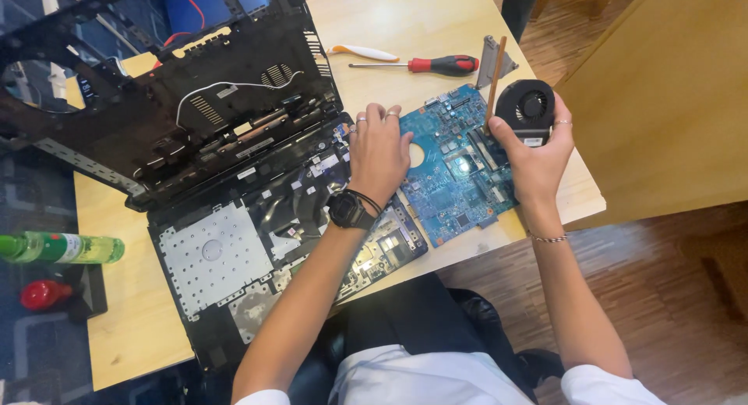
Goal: Cleaning a laptop motherboard with a brush and installing a cooling fan using a screwdriver
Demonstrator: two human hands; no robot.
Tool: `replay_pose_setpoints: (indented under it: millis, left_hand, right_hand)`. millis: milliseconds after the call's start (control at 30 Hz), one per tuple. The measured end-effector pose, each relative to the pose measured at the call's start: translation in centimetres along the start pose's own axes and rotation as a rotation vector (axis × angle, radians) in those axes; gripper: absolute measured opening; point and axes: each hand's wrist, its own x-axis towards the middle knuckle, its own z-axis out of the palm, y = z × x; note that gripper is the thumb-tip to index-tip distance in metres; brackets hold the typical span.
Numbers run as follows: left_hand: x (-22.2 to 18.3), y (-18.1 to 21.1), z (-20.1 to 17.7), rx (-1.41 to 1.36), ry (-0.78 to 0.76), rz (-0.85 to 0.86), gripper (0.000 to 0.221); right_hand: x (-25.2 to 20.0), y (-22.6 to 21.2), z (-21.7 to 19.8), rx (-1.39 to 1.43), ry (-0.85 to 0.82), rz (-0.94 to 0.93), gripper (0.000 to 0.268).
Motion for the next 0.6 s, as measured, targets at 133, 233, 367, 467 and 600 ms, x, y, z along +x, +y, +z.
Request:
replay_pose_setpoints:
  millis: [133,233,367,467,600]
  left_hand:
    - [0.1,0.4,-0.9,-0.011,-0.04,-0.023,0.058]
    - [0.3,0.3,-0.9,-0.037,-0.059,-0.063,0.067]
    - [1.0,-0.1,-1.3,-0.087,-0.072,-0.073,0.063]
    - [1.4,-0.4,-1.4,-0.131,-0.085,-0.086,0.06]
    - [1.4,-0.7,-1.4,-0.197,-0.116,-0.11,0.055]
  right_hand:
    - [-0.3,0.3,0.0,-0.038,0.027,-0.01,0.087]
    - [-0.5,0.1,0.0,-0.075,0.013,-0.018,0.091]
    - [-0.3,0.8,-0.2,-0.026,0.034,-0.026,0.088]
    - [0.2,1.3,-0.4,0.013,0.047,-0.031,0.086]
    - [0.7,1.8,-0.1,0.069,0.062,-0.027,0.083]
